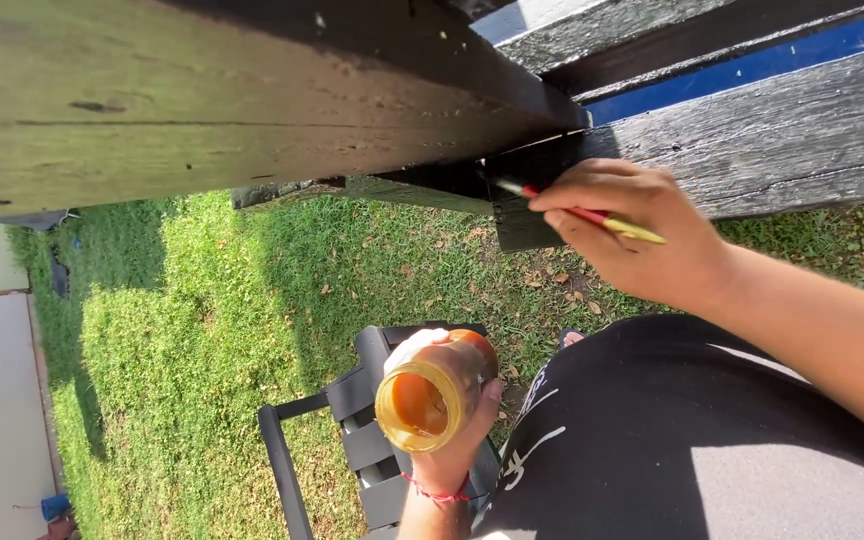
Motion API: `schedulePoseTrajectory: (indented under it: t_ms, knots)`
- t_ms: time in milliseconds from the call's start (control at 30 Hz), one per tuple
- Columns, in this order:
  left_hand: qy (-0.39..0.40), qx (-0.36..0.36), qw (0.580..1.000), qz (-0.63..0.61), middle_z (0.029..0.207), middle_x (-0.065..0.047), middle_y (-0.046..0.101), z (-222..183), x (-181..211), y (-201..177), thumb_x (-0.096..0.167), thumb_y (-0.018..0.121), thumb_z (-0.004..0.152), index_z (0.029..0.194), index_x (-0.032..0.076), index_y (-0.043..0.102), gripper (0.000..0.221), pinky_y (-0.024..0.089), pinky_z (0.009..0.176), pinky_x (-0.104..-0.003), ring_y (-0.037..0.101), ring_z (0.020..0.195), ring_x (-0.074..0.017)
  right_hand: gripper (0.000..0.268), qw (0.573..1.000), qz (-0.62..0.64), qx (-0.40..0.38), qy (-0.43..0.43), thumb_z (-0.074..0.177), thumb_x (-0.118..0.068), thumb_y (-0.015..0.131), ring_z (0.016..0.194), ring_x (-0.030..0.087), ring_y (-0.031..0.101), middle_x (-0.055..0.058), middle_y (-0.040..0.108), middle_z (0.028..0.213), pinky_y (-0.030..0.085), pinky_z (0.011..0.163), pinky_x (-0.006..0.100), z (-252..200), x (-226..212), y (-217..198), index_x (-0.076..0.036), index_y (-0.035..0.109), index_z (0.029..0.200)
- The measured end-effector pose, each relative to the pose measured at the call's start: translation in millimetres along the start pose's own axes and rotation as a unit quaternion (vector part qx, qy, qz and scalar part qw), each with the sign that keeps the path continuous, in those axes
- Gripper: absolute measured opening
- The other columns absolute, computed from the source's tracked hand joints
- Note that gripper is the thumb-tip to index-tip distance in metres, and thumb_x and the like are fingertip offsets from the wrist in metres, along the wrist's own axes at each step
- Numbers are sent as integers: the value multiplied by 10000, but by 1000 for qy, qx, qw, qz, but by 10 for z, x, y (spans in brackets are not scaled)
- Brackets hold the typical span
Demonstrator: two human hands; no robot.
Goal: Painting a black wooden chair with a brush and a small container of paint in an outdoor setting.
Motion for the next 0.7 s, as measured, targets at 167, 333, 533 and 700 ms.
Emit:
schedulePoseTrajectory:
  t_ms: [167,333,533,700]
  knots:
    - [-6,3,999,-31,1219,-58,572,25,95,-59,272,846,669,1250,106,518,688,413,1096,-344,582,1149,-226,196,992,107,-55,37,915,16,627,888,182,708,118,718,1029,580,780,245,-9,61,43,-16,714,1088]
    - [-9,4,999,-34,1251,-97,540,-1,74,-93,265,844,680,1275,75,492,717,409,1121,-364,567,1182,-241,133,987,3,58,150,957,22,648,862,128,677,85,740,1044,530,738,227,-35,70,-162,-14,731,1054]
    - [-31,-7,999,-10,1302,-87,528,-87,-62,-39,284,850,670,1332,79,463,794,361,1159,-342,550,1229,-233,113,942,116,66,308,929,-71,649,790,135,702,27,770,940,575,661,235,144,250,226,-113,746,969]
    - [-35,-10,997,-71,1250,-64,591,-68,-15,21,240,867,663,1270,75,546,706,372,1146,-335,592,1188,-211,104,878,349,155,289,950,-10,612,832,241,735,172,736,943,645,734,318,-7,357,285,-23,686,1021]
Point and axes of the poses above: each hand's wrist, its own z-axis towards the middle knuckle, its own y-axis out of the palm, x = y × z, the point moved 6 cm from there along z, towards the middle knuckle
